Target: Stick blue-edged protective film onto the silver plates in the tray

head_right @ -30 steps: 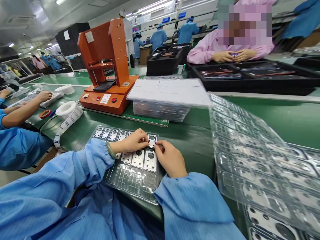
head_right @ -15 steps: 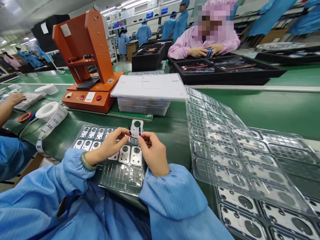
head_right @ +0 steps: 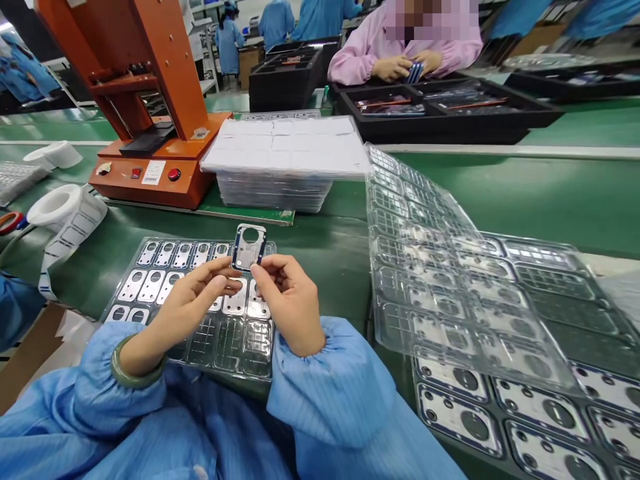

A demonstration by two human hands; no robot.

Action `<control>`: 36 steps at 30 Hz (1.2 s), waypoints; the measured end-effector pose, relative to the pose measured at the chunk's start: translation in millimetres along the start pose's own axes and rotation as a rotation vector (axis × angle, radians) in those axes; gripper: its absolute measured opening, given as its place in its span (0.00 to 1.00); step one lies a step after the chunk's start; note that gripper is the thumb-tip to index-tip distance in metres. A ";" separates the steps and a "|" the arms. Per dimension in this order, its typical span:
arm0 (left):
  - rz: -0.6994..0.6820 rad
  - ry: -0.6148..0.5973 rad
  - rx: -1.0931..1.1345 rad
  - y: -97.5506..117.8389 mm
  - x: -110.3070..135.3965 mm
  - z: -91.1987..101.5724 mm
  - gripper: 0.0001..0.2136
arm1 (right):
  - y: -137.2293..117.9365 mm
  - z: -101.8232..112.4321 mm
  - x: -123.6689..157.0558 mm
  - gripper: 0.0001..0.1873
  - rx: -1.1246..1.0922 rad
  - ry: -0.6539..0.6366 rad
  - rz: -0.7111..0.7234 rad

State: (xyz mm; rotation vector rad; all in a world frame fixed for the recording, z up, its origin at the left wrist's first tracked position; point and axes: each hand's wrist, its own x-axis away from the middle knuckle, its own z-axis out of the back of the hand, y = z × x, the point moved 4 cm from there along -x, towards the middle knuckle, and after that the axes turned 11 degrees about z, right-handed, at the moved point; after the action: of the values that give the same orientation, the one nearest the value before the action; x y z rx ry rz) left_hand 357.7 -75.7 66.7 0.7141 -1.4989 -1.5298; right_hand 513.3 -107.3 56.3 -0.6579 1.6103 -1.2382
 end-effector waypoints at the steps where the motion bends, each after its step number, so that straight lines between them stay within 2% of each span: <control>1: 0.021 0.001 0.039 -0.9 0.0 -1.6 0.21 | -1.1 -1.0 0.5 0.14 -0.009 -0.016 -0.007; 4: 0.038 0.036 0.091 -2.1 -1.1 -3.7 0.21 | -2.3 -3.4 2.8 0.13 -0.012 -0.069 -0.015; 12: -0.102 0.183 0.075 -0.4 -4.3 -2.4 0.14 | -4.1 -8.6 9.6 0.09 0.088 -0.195 0.090; 19: -0.176 0.274 -0.046 0.7 -1.7 -2.4 0.11 | -9.1 -11.0 12.0 0.03 0.195 -0.219 0.222; 23: -0.188 0.271 -0.049 -1.3 -2.2 -0.4 0.13 | -13.3 -12.6 12.3 0.02 0.248 -0.216 0.294; 27: -0.133 0.218 -0.021 -6.9 -4.3 -0.3 0.16 | -14.8 -14.4 12.3 0.01 0.287 -0.237 0.320; 36: -0.229 0.302 -0.102 -5.0 -0.3 1.5 0.11 | -10.3 -12.6 11.0 0.03 0.306 -0.274 0.300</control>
State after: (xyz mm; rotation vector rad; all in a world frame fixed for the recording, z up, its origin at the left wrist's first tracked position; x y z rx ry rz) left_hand 355.6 -75.1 61.9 1.0338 -1.1371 -1.5720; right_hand 496.2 -114.9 62.1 -0.3581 1.2104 -1.0887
